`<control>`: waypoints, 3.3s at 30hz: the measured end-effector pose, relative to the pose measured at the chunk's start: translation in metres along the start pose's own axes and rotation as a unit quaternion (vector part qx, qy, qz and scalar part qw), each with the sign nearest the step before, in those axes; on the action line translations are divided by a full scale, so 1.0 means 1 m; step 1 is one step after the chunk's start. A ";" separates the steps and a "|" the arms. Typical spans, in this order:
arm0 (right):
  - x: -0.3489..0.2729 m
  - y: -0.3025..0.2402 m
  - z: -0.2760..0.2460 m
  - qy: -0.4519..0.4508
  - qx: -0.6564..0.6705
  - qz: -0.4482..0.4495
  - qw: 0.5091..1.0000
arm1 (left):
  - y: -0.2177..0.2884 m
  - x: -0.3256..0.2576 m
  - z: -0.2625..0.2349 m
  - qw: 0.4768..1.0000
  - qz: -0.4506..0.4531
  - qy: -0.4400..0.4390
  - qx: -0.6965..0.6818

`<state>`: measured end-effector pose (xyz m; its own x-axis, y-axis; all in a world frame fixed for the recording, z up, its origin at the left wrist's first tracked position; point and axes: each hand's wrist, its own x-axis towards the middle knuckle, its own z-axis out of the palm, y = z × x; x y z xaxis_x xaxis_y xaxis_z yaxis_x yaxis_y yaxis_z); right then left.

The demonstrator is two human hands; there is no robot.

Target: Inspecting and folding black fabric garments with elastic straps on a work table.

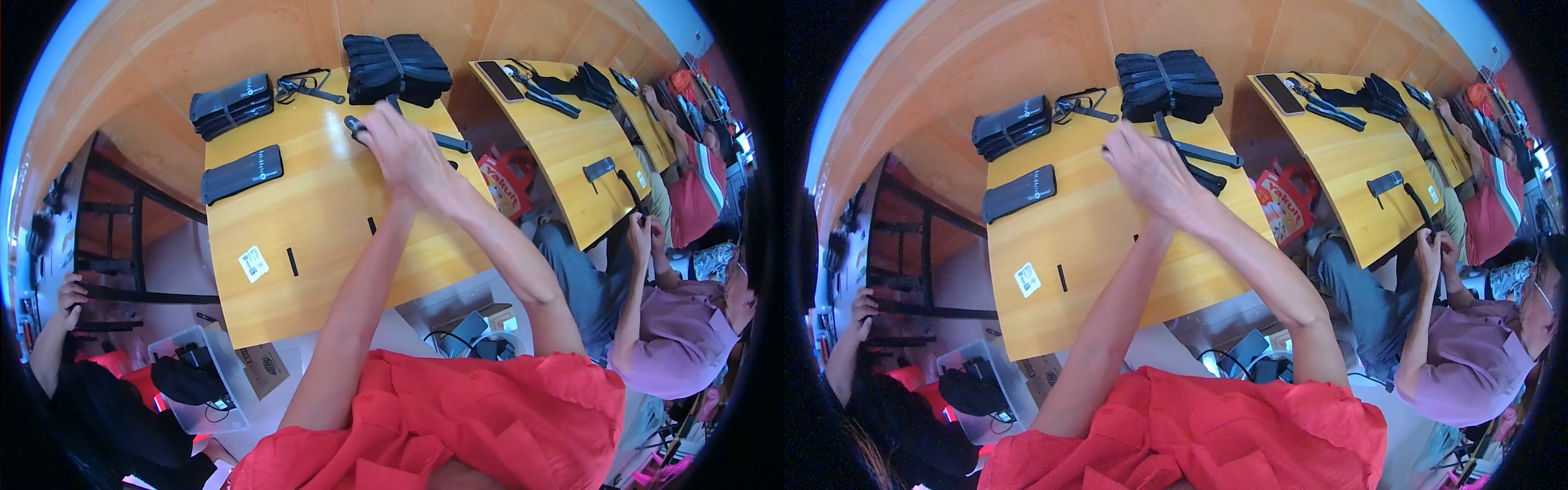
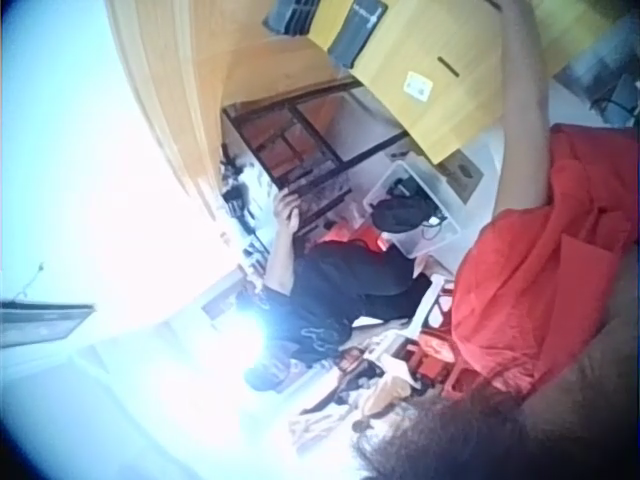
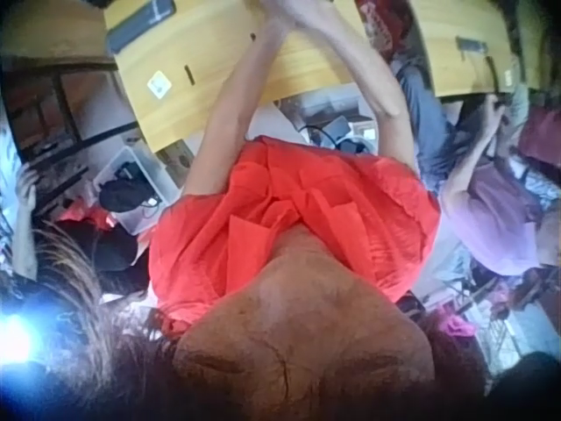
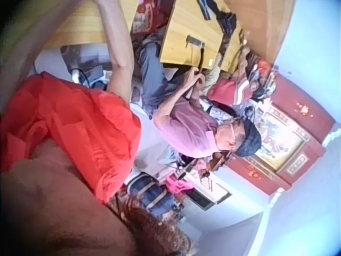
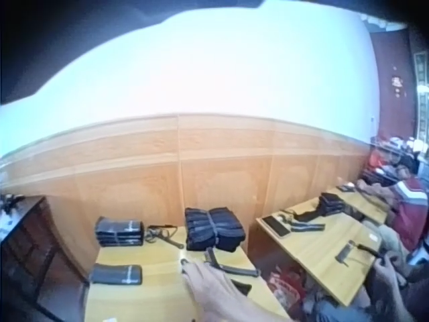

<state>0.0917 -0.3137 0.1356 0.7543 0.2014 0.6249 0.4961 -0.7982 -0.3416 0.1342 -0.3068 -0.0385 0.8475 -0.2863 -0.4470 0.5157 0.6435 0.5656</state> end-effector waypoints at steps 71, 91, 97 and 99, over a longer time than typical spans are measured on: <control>-0.145 -0.190 0.052 -0.092 0.360 0.068 0.926 | 0.128 -0.325 -0.203 0.998 0.027 -0.007 -0.055; -0.128 -0.180 0.030 -0.089 0.315 0.031 0.944 | 0.133 -0.319 -0.161 0.995 0.084 0.023 0.045; -0.126 -0.172 0.032 -0.136 0.347 0.038 0.927 | 0.132 -0.318 -0.161 0.994 0.083 0.032 0.058; -0.125 -0.172 0.032 -0.138 0.350 0.044 0.925 | 0.130 -0.317 -0.163 0.994 0.084 0.034 0.062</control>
<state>-0.0742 -0.1833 0.0932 0.8384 0.3679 0.4021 0.5110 -0.2743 -0.8146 -0.0874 -0.0164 0.0638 0.9149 -0.1313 -0.3816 0.3825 0.5840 0.7160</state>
